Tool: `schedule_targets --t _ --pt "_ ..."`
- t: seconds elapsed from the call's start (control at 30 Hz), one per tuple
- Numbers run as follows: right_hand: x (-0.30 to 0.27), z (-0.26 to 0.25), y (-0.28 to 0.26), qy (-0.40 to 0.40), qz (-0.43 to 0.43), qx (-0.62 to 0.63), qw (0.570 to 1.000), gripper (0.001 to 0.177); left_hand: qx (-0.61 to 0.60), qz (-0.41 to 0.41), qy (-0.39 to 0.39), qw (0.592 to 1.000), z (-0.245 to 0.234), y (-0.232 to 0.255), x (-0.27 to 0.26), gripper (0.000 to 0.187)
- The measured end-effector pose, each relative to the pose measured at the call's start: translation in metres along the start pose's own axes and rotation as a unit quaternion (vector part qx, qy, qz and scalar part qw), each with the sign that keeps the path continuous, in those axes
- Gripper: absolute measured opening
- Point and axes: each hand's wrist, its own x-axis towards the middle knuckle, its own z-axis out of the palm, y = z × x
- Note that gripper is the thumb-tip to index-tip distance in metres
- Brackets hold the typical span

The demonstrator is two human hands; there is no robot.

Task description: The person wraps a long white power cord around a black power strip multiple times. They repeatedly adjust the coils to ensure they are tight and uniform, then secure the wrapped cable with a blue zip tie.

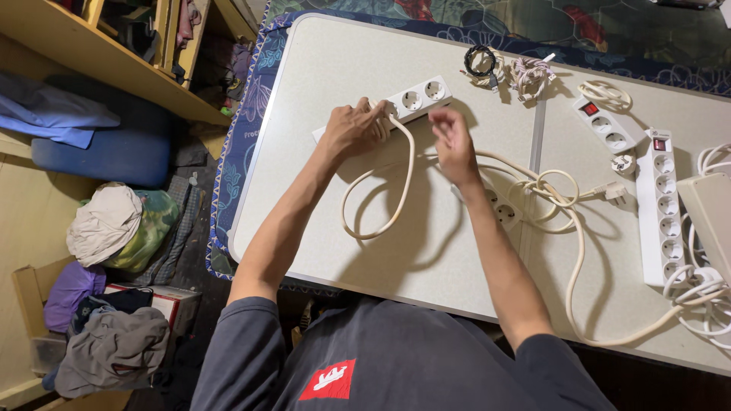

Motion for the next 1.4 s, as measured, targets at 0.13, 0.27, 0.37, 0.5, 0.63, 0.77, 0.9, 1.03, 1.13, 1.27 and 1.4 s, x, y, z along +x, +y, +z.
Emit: schedule_targets --t 0.13,0.27,0.37,0.5,0.63,0.77,0.9,1.03,1.13,1.27,1.4 --pt "-0.045 0.027 -0.007 -0.135 -0.034 -0.296 0.945 0.051 -0.009 0.001 0.011 1.000 -0.005 0.000 0.001 0.088" --pt "-0.050 0.071 -0.011 -0.166 -0.233 -0.478 0.830 0.059 -0.002 -0.002 0.009 1.000 -0.010 0.000 -0.001 0.087" --pt "-0.051 0.084 0.002 -0.171 -0.241 -0.471 0.831 0.039 -0.014 -0.021 -0.014 1.000 -0.013 0.005 -0.004 0.086" --pt "-0.050 0.060 0.005 -0.108 -0.264 -0.353 0.891 0.032 -0.029 0.000 0.031 0.999 -0.021 0.003 -0.007 0.086" --pt "-0.078 0.011 -0.030 0.007 -0.222 -0.134 0.966 0.038 -0.055 -0.034 -0.004 0.998 -0.028 0.003 0.000 0.073" --pt "-0.111 -0.039 -0.078 0.089 0.022 0.060 0.994 0.044 -0.058 -0.049 -0.006 0.997 -0.027 0.001 0.000 0.068" --pt "-0.125 -0.081 -0.109 0.027 0.170 0.018 0.985 0.046 -0.061 -0.060 0.015 0.996 -0.022 -0.006 0.004 0.058" --pt "-0.110 -0.089 -0.084 -0.017 0.288 -0.137 0.948 0.048 -0.050 -0.069 -0.026 0.996 -0.021 -0.009 0.009 0.061" --pt "-0.096 -0.057 -0.067 -0.076 0.258 -0.221 0.937 0.033 -0.038 -0.058 -0.014 0.998 -0.020 -0.011 0.006 0.069" --pt "-0.092 -0.012 -0.097 -0.105 0.244 -0.425 0.865 0.039 0.016 -0.027 0.094 0.995 -0.007 -0.003 0.001 0.105" --pt "-0.091 -0.010 -0.122 -0.115 0.187 -0.303 0.928 0.031 0.049 -0.037 0.131 0.989 0.012 0.002 -0.001 0.107"
